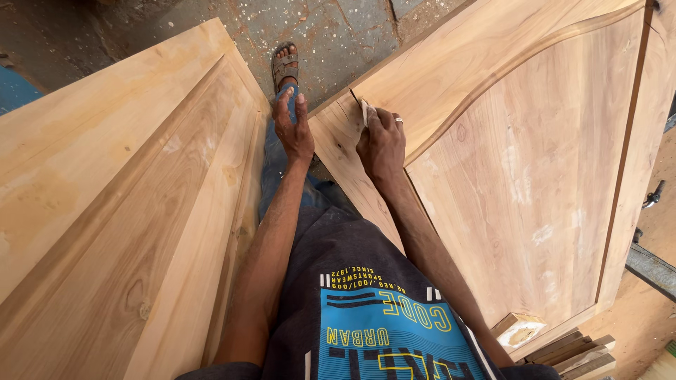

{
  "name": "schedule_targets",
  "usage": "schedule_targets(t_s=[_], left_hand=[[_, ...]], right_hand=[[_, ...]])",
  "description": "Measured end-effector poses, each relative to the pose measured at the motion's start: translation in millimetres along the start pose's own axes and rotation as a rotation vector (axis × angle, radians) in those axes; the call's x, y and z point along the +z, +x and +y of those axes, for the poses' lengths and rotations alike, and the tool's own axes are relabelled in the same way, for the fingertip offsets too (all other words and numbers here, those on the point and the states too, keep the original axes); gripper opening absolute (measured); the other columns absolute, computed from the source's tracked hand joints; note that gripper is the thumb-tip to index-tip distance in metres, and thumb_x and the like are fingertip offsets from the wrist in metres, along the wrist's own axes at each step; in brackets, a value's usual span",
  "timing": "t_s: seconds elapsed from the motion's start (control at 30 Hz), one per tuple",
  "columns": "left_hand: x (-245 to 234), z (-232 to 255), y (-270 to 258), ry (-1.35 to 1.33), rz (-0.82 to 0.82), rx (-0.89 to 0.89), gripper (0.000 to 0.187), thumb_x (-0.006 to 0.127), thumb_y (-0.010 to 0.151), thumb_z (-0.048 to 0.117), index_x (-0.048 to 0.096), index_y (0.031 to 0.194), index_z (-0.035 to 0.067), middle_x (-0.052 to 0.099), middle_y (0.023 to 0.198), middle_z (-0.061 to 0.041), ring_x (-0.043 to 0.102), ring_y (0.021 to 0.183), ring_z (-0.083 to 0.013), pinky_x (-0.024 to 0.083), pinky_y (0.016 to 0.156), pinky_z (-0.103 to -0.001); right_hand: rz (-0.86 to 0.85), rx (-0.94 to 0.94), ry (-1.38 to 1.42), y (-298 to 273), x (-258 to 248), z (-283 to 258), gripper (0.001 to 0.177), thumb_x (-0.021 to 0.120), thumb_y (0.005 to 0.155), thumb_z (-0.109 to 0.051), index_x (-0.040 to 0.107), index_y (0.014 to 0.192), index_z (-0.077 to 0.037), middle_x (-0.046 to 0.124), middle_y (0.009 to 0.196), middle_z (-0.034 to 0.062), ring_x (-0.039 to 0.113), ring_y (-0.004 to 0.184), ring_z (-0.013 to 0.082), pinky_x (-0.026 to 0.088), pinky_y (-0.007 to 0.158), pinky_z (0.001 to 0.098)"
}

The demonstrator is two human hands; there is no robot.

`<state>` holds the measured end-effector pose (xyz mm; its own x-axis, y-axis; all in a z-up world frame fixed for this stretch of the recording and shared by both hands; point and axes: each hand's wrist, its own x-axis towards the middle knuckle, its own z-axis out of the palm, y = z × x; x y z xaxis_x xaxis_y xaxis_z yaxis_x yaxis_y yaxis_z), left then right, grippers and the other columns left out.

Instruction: The person applies wood filler to the seams and edges of a wooden door using a small wooden block. They repeatedly scoop filler from a board and smooth it into the joints and grooves of the door panel.

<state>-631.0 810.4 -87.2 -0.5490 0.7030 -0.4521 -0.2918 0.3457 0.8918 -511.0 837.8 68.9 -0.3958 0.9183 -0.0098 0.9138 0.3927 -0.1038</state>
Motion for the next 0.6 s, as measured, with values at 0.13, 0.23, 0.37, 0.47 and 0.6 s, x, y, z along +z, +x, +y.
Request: schedule_targets(t_s=[0.13,0.23,0.37,0.47,0.6], left_hand=[[-10.0,-2.7,-11.4,-0.002,0.008,-0.034,0.073,0.047,0.104,0.061,0.056,0.141,-0.001,0.056,0.144,-0.020,0.050,0.137,-0.0348,0.042,0.112,-0.049],[-0.6,3.6,-0.9,-0.029,0.017,-0.006,0.072,0.048,0.104,0.060,0.056,0.141,-0.001,0.056,0.144,-0.021,0.049,0.138,-0.0350,0.040,0.112,-0.049],[-6.4,-2.3,-8.1,-0.005,0.025,0.005,0.071,0.048,0.105,0.060,0.057,0.141,-0.001,0.057,0.144,-0.020,0.049,0.139,-0.0344,0.039,0.117,-0.049],[-1.5,1.4,-4.6,-0.033,0.031,-0.011,0.072,0.048,0.104,0.060,0.057,0.140,-0.001,0.057,0.143,-0.020,0.050,0.138,-0.0346,0.040,0.114,-0.048],[-6.2,6.0,-1.8,-0.007,0.025,0.032,0.071,0.048,0.105,0.059,0.057,0.139,-0.003,0.058,0.142,-0.022,0.049,0.138,-0.0357,0.040,0.116,-0.048]], right_hand=[[-0.088,-0.072,-0.116,-6.7,19.0,-8.5,0.037,0.066,0.085,-0.002,0.068,0.120,0.010,0.068,0.116,0.0208,0.064,0.106,0.0353,0.056,0.091,0.0453],[-0.267,0.242,0.144,6.5,17.0,0.6,0.029,0.063,0.098,-0.005,0.072,0.125,0.000,0.070,0.124,0.0134,0.067,0.104,0.0265,0.057,0.088,0.0410],[-0.125,0.079,0.012,-2.2,8.1,-4.4,0.034,0.067,0.089,0.000,0.069,0.120,0.010,0.068,0.114,0.0200,0.064,0.102,0.0345,0.054,0.087,0.0463],[-0.133,0.078,0.107,8.8,2.6,-8.4,0.033,0.066,0.086,-0.002,0.071,0.118,0.004,0.070,0.117,0.0169,0.065,0.103,0.0324,0.056,0.088,0.0449],[-0.028,0.115,0.080,23.6,18.3,-26.2,0.036,0.065,0.090,-0.003,0.070,0.126,0.004,0.068,0.119,0.0184,0.064,0.105,0.0334,0.056,0.089,0.0467]])
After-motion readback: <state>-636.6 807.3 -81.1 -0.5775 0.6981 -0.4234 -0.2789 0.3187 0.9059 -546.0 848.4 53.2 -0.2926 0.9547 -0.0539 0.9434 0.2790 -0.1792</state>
